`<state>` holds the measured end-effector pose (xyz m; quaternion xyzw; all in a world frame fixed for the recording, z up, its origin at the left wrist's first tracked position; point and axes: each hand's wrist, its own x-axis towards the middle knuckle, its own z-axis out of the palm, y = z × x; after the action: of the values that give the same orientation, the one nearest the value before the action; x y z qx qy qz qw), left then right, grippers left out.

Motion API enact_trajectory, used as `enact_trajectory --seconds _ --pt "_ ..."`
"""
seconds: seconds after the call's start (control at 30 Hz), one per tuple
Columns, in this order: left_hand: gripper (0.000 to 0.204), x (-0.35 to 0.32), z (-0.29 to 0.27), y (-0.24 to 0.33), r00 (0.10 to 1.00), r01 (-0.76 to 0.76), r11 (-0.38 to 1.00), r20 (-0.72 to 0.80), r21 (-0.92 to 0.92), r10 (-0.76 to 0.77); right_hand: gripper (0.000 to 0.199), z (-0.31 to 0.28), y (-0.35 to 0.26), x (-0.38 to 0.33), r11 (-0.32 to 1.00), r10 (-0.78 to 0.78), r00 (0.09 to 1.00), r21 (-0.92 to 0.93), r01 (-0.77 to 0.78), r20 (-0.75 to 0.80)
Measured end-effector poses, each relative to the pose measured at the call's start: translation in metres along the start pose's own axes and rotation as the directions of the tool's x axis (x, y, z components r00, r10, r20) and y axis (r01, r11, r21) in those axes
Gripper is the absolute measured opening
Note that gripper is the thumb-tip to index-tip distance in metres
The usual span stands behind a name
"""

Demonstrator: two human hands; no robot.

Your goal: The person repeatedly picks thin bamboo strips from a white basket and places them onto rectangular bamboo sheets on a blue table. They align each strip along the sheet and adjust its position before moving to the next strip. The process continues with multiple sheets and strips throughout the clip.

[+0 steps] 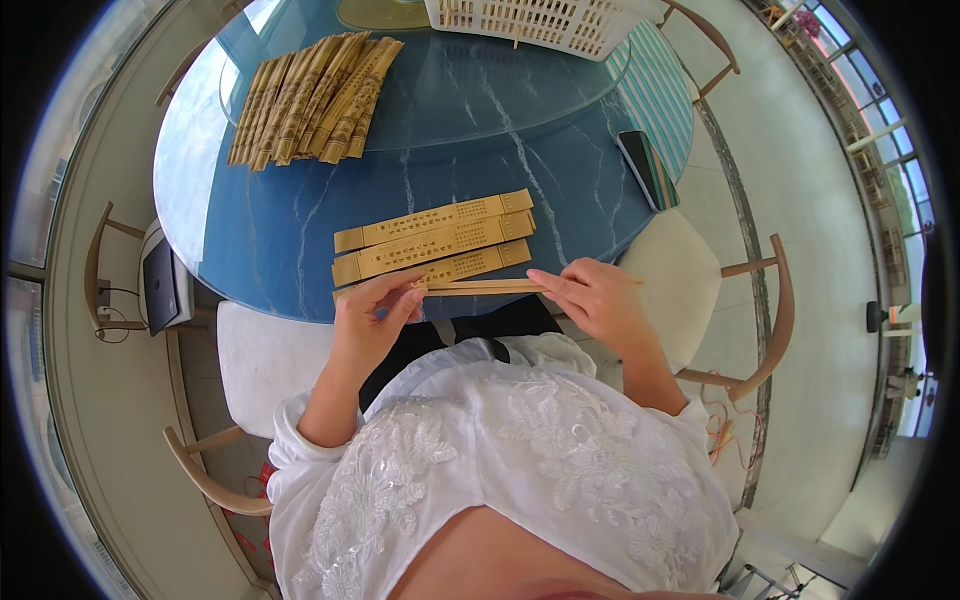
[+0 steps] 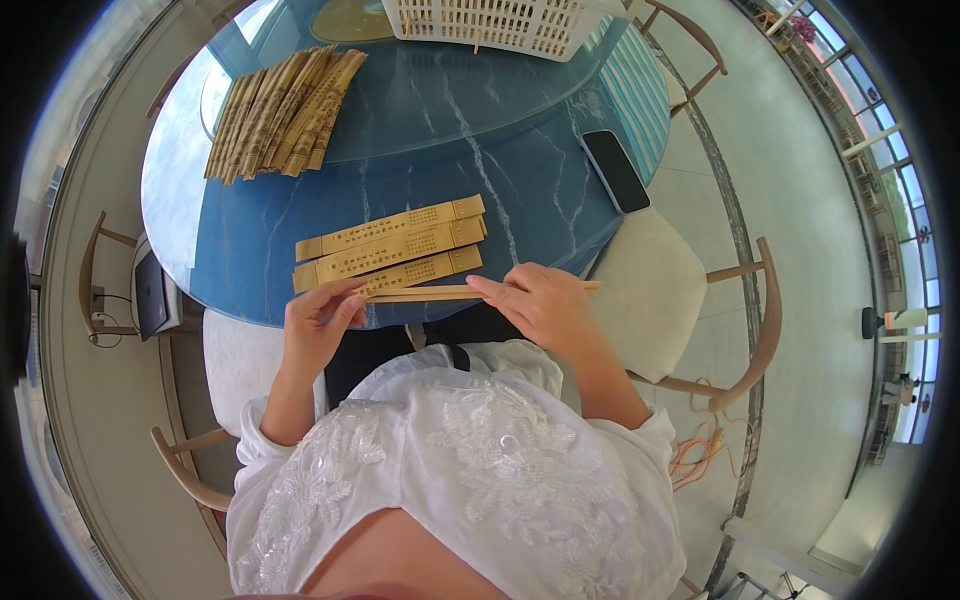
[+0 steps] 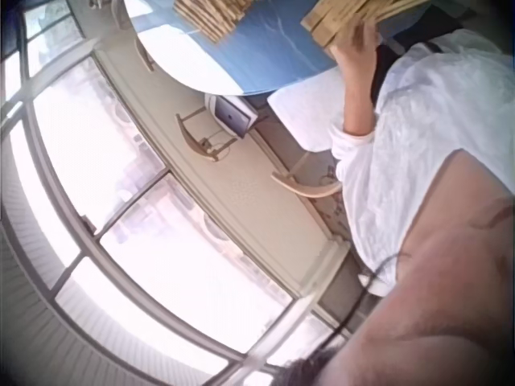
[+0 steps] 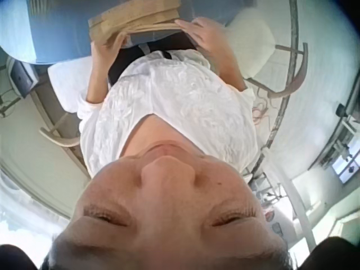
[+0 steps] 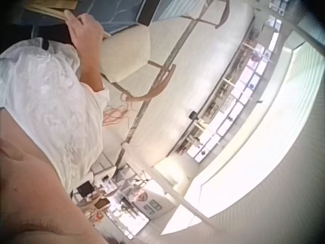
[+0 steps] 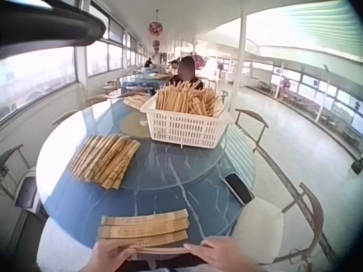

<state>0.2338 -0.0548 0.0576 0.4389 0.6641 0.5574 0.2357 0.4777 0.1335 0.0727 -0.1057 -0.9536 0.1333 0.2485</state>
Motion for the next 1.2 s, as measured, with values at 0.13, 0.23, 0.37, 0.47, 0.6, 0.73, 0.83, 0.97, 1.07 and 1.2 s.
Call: enact_trajectory --seconds 0.13,0.23,0.37,0.47,0.6,0.73,0.83,0.97,1.07,1.2 --pt "0.010 0.016 -0.005 -0.003 0.920 -0.332 0.789 -0.005 0.517 0.391 0.035 -0.021 0.021 -0.013 0.964 0.263 0.962 -0.012 -0.265 -0.066" --pt "0.009 0.016 -0.023 -0.011 0.879 -0.288 0.629 -0.061 0.722 0.473 0.033 -0.023 0.030 -0.017 0.921 0.390 0.914 0.046 -0.387 -0.113" --pt "0.011 -0.006 -0.066 -0.028 0.824 0.041 0.538 -0.333 0.842 0.458 0.032 -0.011 0.039 -0.019 0.909 0.411 0.901 0.131 -0.395 -0.137" --pt "0.013 -0.023 -0.086 -0.041 0.858 0.127 0.539 -0.365 0.833 0.362 0.033 0.000 0.045 -0.011 0.910 0.400 0.908 0.167 -0.379 -0.122" --pt "0.020 -0.028 -0.079 -0.043 0.935 -0.023 0.573 -0.185 0.819 0.302 0.033 0.008 0.046 0.012 0.925 0.352 0.931 0.185 -0.332 -0.091" --pt "0.025 -0.005 -0.069 -0.036 0.937 -0.214 0.540 0.015 0.814 0.348 0.033 0.010 0.046 0.022 0.939 0.315 0.945 0.175 -0.296 -0.089" --pt "0.028 0.003 -0.070 -0.044 0.941 -0.274 0.540 0.107 0.796 0.320 0.033 0.010 0.047 0.022 0.943 0.307 0.947 0.166 -0.289 -0.094" --pt "0.024 0.008 -0.075 -0.047 0.939 -0.296 0.589 0.115 0.752 0.324 0.033 0.011 0.047 0.022 0.939 0.314 0.945 0.177 -0.295 -0.089" --pt "0.017 0.011 -0.078 -0.040 0.957 -0.238 0.653 0.058 0.719 0.285 0.034 0.013 0.046 0.025 0.940 0.306 0.948 0.184 -0.288 -0.082" --pt "0.009 0.017 -0.081 -0.025 0.985 -0.014 0.808 -0.132 0.590 0.114 0.034 0.013 0.045 0.028 0.942 0.303 0.946 0.189 -0.278 -0.117"
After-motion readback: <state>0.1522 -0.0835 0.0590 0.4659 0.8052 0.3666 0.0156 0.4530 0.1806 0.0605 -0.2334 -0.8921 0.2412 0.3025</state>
